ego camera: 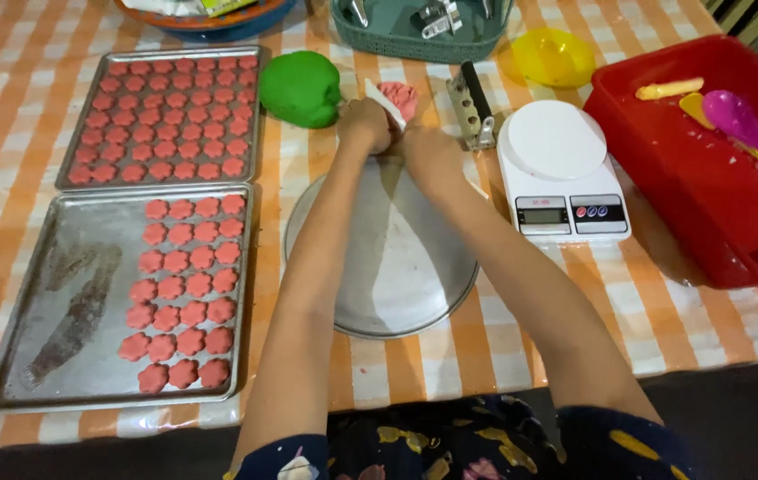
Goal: Weighing, rolling, and molding pink dough into small flower shapes and placing them on a baking tray.
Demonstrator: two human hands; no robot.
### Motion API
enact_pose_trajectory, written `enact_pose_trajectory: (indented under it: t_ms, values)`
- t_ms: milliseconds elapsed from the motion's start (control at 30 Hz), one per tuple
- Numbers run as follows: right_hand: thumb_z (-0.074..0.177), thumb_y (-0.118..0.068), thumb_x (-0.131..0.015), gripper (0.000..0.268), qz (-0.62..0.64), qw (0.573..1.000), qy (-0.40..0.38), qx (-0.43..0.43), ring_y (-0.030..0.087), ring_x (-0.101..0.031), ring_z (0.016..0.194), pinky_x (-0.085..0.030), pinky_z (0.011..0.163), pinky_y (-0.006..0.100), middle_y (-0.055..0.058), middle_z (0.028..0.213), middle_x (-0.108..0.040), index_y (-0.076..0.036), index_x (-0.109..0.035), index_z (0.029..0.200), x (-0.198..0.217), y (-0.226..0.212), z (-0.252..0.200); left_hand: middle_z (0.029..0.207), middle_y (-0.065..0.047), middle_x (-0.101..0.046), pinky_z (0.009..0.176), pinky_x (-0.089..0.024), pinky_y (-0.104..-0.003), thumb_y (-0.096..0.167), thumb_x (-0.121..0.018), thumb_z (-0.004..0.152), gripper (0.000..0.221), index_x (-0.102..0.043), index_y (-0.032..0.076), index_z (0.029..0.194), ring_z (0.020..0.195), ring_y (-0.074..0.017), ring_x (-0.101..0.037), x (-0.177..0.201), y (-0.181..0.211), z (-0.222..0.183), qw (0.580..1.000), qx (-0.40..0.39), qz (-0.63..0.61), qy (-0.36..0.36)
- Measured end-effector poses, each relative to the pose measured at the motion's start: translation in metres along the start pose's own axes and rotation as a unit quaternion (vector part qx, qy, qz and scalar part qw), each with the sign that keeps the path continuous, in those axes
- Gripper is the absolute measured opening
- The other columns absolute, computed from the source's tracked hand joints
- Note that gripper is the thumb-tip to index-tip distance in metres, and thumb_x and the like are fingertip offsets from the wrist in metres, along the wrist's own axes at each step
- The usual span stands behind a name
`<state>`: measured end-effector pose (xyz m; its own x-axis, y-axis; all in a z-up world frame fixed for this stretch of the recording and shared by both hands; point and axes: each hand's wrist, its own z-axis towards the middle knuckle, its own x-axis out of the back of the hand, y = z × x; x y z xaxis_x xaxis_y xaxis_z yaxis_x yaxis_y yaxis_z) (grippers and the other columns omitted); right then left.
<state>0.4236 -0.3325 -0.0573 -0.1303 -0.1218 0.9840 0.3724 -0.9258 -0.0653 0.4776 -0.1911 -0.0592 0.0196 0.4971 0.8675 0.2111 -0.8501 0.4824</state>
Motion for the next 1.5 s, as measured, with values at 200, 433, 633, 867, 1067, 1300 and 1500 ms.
enact_pose_trajectory:
  t_ms: [200,433,633,867,1067,1300,1500]
  values:
    - [0.101,-0.003,-0.046,0.026,-0.055,0.997,0.048,0.033,0.036,-0.077,0.082,-0.062,0.064,0.051,0.017,0.083,-0.074,0.004,-0.068,0.115,0.015,-0.014,-0.005,0.138,-0.025,-0.051,0.104,-0.047,-0.055,0.008,-0.064,0.085,0.056,-0.051,-0.006,0.137,0.135,-0.0471,-0.044,0.003,-0.004,-0.011,0.999,0.008,0.017,-0.046]
    - [0.093,-0.006,-0.052,0.034,0.117,0.974,-0.193,0.014,0.048,-0.066,0.113,-0.052,0.093,0.059,0.027,0.115,-0.072,0.006,-0.067,0.121,0.040,0.018,0.011,0.128,-0.034,-0.057,0.103,-0.046,-0.052,0.026,-0.059,0.094,0.050,-0.058,-0.013,0.126,0.128,-0.0516,-0.049,0.104,0.043,-0.124,0.985,-0.114,0.047,-0.125]
    - [0.095,-0.001,-0.039,0.022,0.085,0.959,-0.270,0.019,0.030,-0.065,0.070,-0.047,0.054,0.039,0.018,0.088,-0.069,-0.003,-0.060,0.101,0.021,0.018,0.031,0.117,-0.010,-0.064,0.077,-0.050,-0.038,0.030,-0.076,0.081,0.050,-0.057,0.011,0.123,0.104,-0.0241,-0.064,0.127,0.017,-0.091,0.985,-0.160,-0.041,-0.054]
    - [0.090,-0.008,-0.047,0.073,0.010,0.985,-0.170,0.015,0.038,-0.070,0.088,-0.053,0.062,0.047,0.012,0.102,-0.071,-0.024,-0.030,0.159,0.055,-0.003,-0.015,0.097,-0.004,-0.062,0.066,-0.043,-0.032,0.034,-0.074,0.084,0.036,-0.058,0.012,0.107,0.081,-0.0159,-0.058,0.101,0.013,-0.075,0.965,-0.197,-0.169,0.045]
    - [0.097,-0.038,-0.048,0.044,-0.010,0.993,-0.112,0.034,0.044,-0.069,0.088,-0.051,0.062,0.055,0.015,0.100,-0.072,-0.012,-0.049,0.132,0.092,0.018,-0.043,0.137,-0.010,-0.062,0.105,-0.057,-0.037,0.017,-0.076,0.088,0.052,-0.052,0.012,0.133,0.124,-0.0230,-0.063,0.101,0.081,-0.108,0.943,-0.156,-0.294,0.003]
    - [0.092,-0.008,-0.045,0.049,-0.114,0.984,-0.114,0.071,0.049,-0.071,0.065,-0.051,0.050,0.058,0.017,0.079,-0.071,-0.018,-0.041,0.140,0.119,0.076,-0.159,0.109,-0.005,-0.075,0.089,-0.059,-0.037,0.012,-0.072,0.089,0.029,-0.066,0.013,0.117,0.103,-0.0185,-0.073,0.042,0.177,-0.108,0.959,-0.220,-0.175,0.006]
    - [0.093,-0.004,-0.050,0.026,-0.105,0.968,-0.222,0.042,0.047,-0.076,0.078,-0.058,0.061,0.058,0.020,0.082,-0.075,-0.005,-0.061,0.116,0.157,0.087,-0.208,0.106,-0.022,-0.068,0.088,-0.061,-0.051,0.010,-0.066,0.088,0.031,-0.061,0.002,0.118,0.103,-0.0423,-0.072,-0.102,0.228,-0.056,0.905,-0.398,-0.140,0.041]
